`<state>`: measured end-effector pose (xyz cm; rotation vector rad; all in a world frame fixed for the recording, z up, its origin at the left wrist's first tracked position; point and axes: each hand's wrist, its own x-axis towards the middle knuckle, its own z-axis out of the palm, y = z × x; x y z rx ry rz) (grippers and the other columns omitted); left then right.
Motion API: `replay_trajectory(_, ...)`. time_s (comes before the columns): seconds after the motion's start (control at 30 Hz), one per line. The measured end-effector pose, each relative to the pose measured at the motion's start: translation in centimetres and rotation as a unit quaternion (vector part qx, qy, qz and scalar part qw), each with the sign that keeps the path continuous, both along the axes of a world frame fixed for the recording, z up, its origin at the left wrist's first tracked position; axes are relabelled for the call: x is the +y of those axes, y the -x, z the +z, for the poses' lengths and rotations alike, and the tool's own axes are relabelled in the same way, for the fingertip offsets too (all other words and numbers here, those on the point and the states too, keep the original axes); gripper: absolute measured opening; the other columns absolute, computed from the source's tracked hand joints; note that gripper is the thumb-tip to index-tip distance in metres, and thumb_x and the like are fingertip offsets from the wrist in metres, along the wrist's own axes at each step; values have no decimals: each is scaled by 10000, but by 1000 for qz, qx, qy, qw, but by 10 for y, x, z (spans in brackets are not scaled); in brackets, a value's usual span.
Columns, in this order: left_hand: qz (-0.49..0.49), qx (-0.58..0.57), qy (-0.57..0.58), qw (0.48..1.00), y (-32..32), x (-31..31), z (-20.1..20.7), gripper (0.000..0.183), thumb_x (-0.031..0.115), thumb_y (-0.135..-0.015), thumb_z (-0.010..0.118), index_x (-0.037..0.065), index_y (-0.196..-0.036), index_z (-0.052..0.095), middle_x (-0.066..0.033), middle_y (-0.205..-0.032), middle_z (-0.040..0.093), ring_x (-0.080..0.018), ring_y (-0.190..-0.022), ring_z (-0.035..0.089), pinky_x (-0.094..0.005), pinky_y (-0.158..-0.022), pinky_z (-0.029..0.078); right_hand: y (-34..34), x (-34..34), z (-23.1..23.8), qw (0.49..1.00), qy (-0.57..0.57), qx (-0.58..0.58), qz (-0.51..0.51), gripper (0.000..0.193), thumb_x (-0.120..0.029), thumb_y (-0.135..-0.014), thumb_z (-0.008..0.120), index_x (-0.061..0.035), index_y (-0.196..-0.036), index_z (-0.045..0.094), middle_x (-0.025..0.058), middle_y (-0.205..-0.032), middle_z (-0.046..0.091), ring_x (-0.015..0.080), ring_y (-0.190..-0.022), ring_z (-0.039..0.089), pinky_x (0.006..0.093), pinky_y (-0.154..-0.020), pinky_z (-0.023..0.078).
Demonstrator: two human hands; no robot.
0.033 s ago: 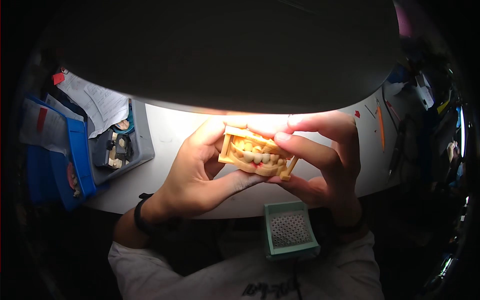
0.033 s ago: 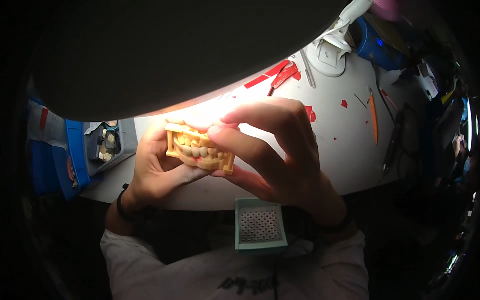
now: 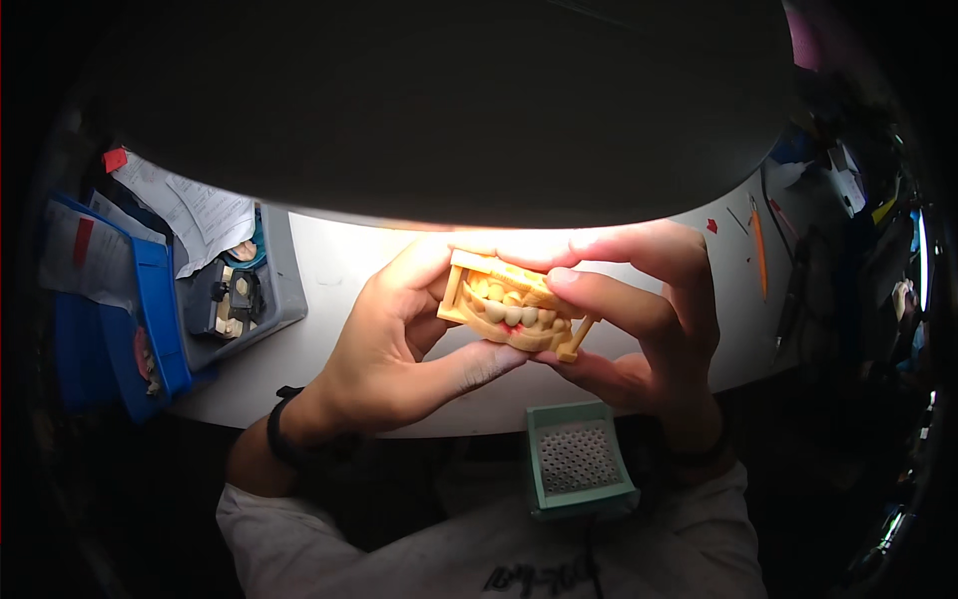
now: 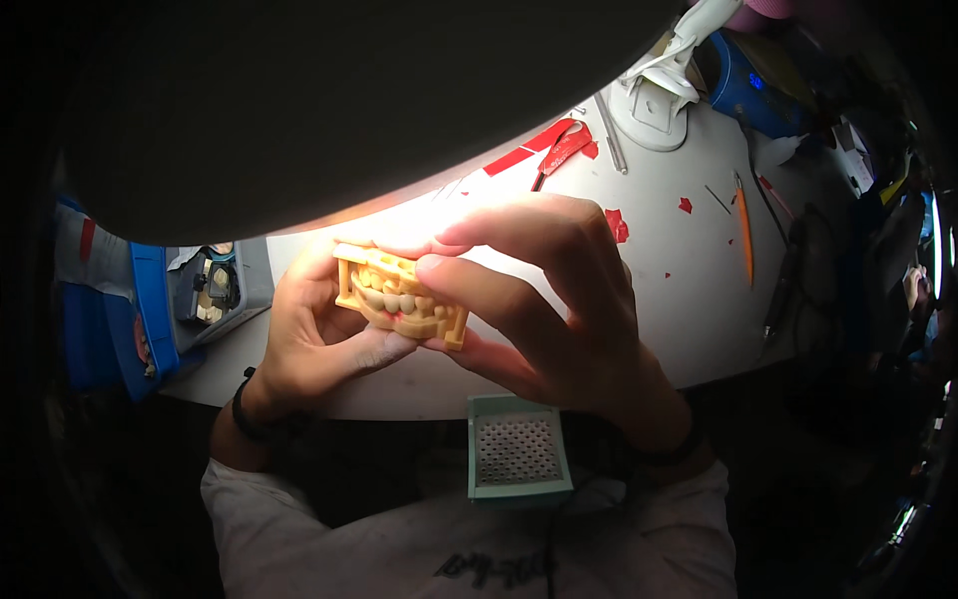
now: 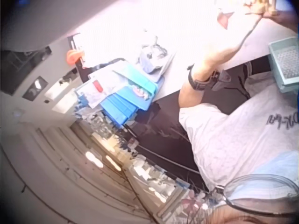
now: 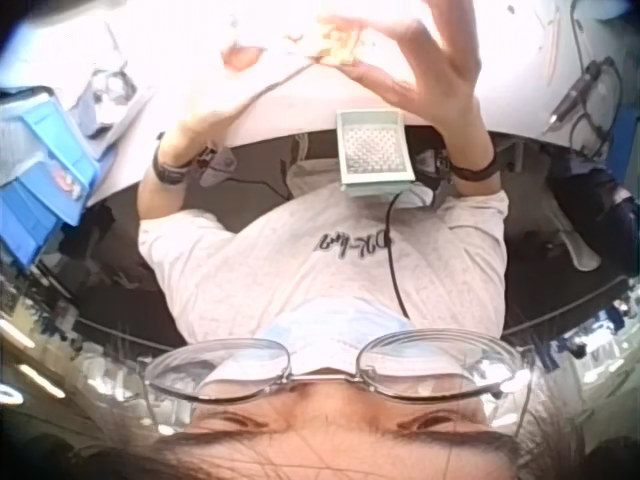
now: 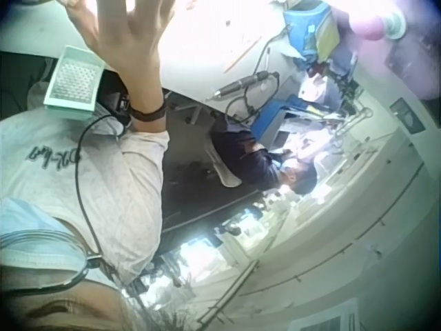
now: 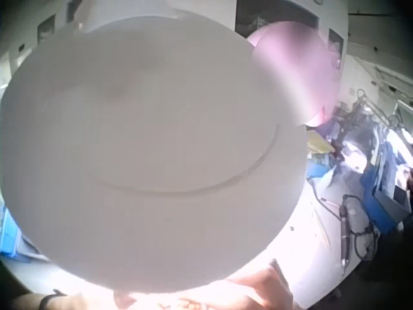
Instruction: Polishing and refining a dental model using a hand tool and wax.
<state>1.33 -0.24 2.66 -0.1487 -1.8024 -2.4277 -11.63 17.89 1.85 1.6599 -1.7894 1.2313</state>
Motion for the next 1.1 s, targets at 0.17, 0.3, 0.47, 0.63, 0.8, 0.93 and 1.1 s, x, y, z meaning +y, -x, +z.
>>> replay_trajectory(0.17, 21, -44, 27, 998, 4, 7, 0, 471, -133, -906, 625, -58, -1357, 513, -175, -1276, 632, -228, -1182, 655, -331, -1042, 533, -7, 10, -10, 1000, -9, -14, 10, 415, -88, -724, 837, -64, -1114, 697, 107, -1126, 654, 278, -901, 669, 372, -793, 554)
replay_trajectory(0.3, 16, 6, 142, 990, 6, 5, -9, 507, -190, -872, 557, -63, -1361, 507, -182, -1165, 690, -247, -1177, 668, -331, -1041, 541, -11, 27, 1, 985, -73, -141, 69, 370, -79, -792, 830, -23, -1123, 672, 113, -1036, 686, 260, -915, 680, 365, -832, 565)
replay_trajectory(0.47, 26, 52, 177, 982, 9, 13, -16, 496, -212, -850, 551, -67, -1324, 522, -187, -1168, 685, -268, -1176, 674, -336, -1023, 564, 3, 71, -16, 952, 22, -222, -212, 284, -48, -834, 804, -27, -1076, 657, 124, -1035, 716, 227, -936, 681, 343, -877, 542)
replay_trajectory(0.63, 42, 98, 176, 979, 9, 12, -22, 414, -203, -835, 605, -61, -1224, 585, -177, -1153, 687, -260, -1149, 689, -348, -1014, 577, 14, 100, -34, 925, -224, -111, -286, 256, -132, -886, 779, -60, -1113, 685, 103, -1203, 695, 237, -1123, 615, 365, -964, 481)
replay_trajectory(0.8, 64, 124, 211, 968, 11, 13, -22, 307, -181, -812, 657, -33, -1081, 667, -146, -1108, 713, -223, -1043, 724, -305, -899, 614, 42, 188, -22, 763, -170, -127, -611, 419, -379, -984, 665, -64, -1260, 677, 147, -1211, 683, 288, -1168, 604, 396, -991, 475)
replay_trajectory(0.93, 22, 107, 275, 955, 6, 9, -19, 378, -215, -765, 657, -28, -1093, 627, -181, -1113, 682, -261, -1091, 695, -340, -932, 564, 87, 236, -36, 668, -351, -177, -632, 518, -464, -988, 630, -49, -1296, 661, 163, -1146, 686, 278, -1095, 624, 406, -978, 468)
replay_trajectory(1.1, 93, 124, 274, 949, 10, 13, -22, 298, -150, -741, 709, 12, -990, 705, -123, -1022, 752, -158, -880, 718, -245, -702, 555, 94, 240, -42, 775, -85, -401, -481, 494, -472, -967, 657, -19, -1164, 650, 122, -867, 642, 222, -789, 615, 387, -789, 515)
